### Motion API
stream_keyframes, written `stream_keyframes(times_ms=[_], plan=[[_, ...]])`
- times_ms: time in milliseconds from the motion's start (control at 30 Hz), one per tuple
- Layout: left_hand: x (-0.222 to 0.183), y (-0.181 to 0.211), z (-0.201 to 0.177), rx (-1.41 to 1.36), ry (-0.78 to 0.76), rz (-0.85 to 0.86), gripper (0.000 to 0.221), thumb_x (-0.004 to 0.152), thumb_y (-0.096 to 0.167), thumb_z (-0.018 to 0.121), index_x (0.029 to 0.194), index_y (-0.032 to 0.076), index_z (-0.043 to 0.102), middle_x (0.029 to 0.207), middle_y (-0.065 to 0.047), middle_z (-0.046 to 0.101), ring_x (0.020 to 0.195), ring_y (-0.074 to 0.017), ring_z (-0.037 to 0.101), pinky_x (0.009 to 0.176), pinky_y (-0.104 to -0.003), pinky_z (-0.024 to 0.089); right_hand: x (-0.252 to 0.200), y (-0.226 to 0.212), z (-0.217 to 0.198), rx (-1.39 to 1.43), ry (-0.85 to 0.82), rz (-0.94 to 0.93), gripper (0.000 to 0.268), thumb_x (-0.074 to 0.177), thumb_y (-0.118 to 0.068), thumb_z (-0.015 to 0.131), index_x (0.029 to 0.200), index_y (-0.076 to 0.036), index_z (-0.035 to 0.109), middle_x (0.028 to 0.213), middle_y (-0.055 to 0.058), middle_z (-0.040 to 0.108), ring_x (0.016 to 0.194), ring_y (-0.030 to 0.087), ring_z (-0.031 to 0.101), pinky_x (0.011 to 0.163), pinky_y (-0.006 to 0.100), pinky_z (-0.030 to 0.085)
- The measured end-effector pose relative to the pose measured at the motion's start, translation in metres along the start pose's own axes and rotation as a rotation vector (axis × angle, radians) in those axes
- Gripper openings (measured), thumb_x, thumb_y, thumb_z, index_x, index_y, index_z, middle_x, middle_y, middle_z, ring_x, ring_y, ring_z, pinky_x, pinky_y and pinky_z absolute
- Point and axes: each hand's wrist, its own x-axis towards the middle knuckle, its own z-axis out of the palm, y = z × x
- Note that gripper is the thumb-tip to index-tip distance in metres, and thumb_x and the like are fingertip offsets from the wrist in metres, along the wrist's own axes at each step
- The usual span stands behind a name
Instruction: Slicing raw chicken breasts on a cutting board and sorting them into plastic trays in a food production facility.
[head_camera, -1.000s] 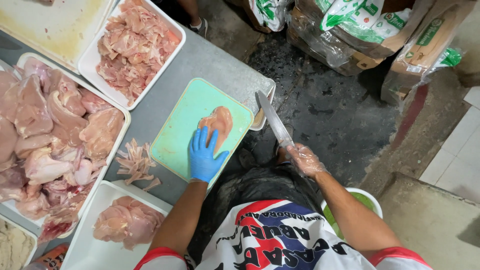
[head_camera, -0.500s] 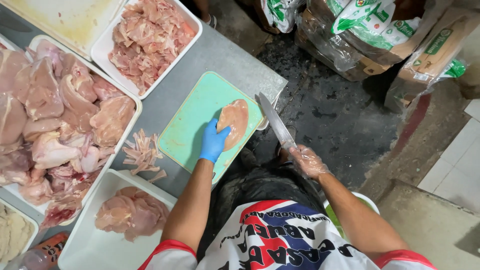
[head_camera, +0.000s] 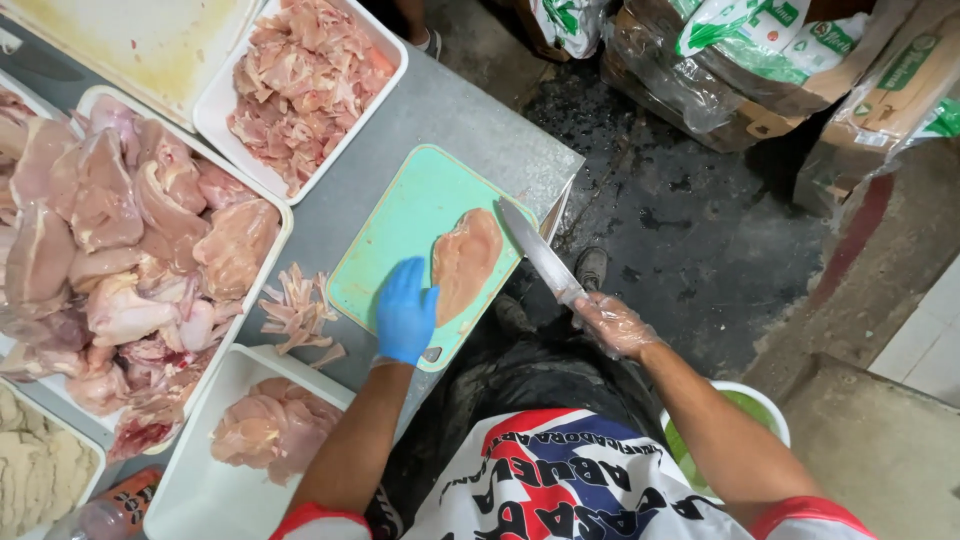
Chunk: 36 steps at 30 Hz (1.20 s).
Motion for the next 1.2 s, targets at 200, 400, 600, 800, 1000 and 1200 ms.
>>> stream_keyframes(times_ms=[200, 400, 600, 800, 1000, 1200], plan=[[0.06, 0.023, 0.062, 0.263, -0.369, 0.347, 0.074, 0.108, 0.054, 0.052, 0.163, 0.006, 0.043, 0.172, -0.017, 0.038, 0.161, -0.0324, 0.03, 0.136, -0.047, 0.019, -0.004, -0.048, -0.002, -0.215, -0.054, 0.002, 0.06, 0.108, -0.055, 0.051, 0.097, -0.001, 0.075, 0.075, 0.022, 0.072, 0.077, 0.033, 0.066, 0.086, 0.049, 0.053], [0.057, 0.031, 0.079, 0.225, -0.369, 0.372, 0.078, 0.106, 0.054, 0.056, 0.165, 0.005, 0.041, 0.172, -0.019, 0.036, 0.161, -0.0353, 0.029, 0.134, -0.051, 0.018, 0.005, -0.051, -0.026, -0.371, -0.053, 0.084, 0.07, 0.108, -0.064, 0.043, 0.121, -0.003, 0.075, 0.107, 0.029, 0.08, 0.11, 0.045, 0.074, 0.106, 0.056, 0.051], [0.056, 0.027, 0.093, 0.187, -0.287, 0.374, 0.084, 0.1, 0.059, 0.063, 0.162, 0.006, 0.045, 0.172, -0.017, 0.038, 0.16, -0.0345, 0.033, 0.133, -0.051, 0.021, 0.098, -0.013, -0.02, -0.3, -0.049, -0.011, 0.061, 0.107, -0.069, 0.045, 0.096, -0.018, 0.078, 0.064, 0.011, 0.073, 0.053, 0.023, 0.069, 0.044, 0.031, 0.058], [0.055, 0.028, 0.092, 0.183, -0.257, 0.361, 0.081, 0.1, 0.057, 0.063, 0.163, 0.01, 0.044, 0.172, -0.016, 0.038, 0.16, -0.0344, 0.034, 0.133, -0.053, 0.022, 0.096, -0.056, -0.012, -0.248, -0.114, 0.099, 0.064, 0.106, -0.062, 0.045, 0.088, -0.007, 0.072, 0.057, 0.016, 0.057, 0.046, 0.028, 0.049, 0.039, 0.04, 0.042], [0.058, 0.028, 0.098, 0.161, -0.325, 0.32, 0.082, 0.1, 0.055, 0.064, 0.165, 0.011, 0.042, 0.173, -0.015, 0.036, 0.16, -0.0344, 0.032, 0.132, -0.054, 0.021, 0.044, -0.075, -0.033, -0.581, -0.159, 0.278, 0.076, 0.099, -0.082, 0.037, 0.121, -0.022, 0.078, 0.104, 0.013, 0.083, 0.101, 0.035, 0.078, 0.094, 0.048, 0.063], [0.058, 0.028, 0.092, 0.2, -0.358, 0.316, 0.078, 0.104, 0.054, 0.059, 0.165, 0.01, 0.041, 0.172, -0.018, 0.037, 0.16, -0.0361, 0.033, 0.132, -0.054, 0.022, 0.114, -0.06, 0.013, -0.609, -0.183, 0.104, 0.073, 0.105, -0.075, 0.035, 0.116, -0.016, 0.076, 0.114, 0.013, 0.081, 0.117, 0.037, 0.073, 0.107, 0.049, 0.056]])
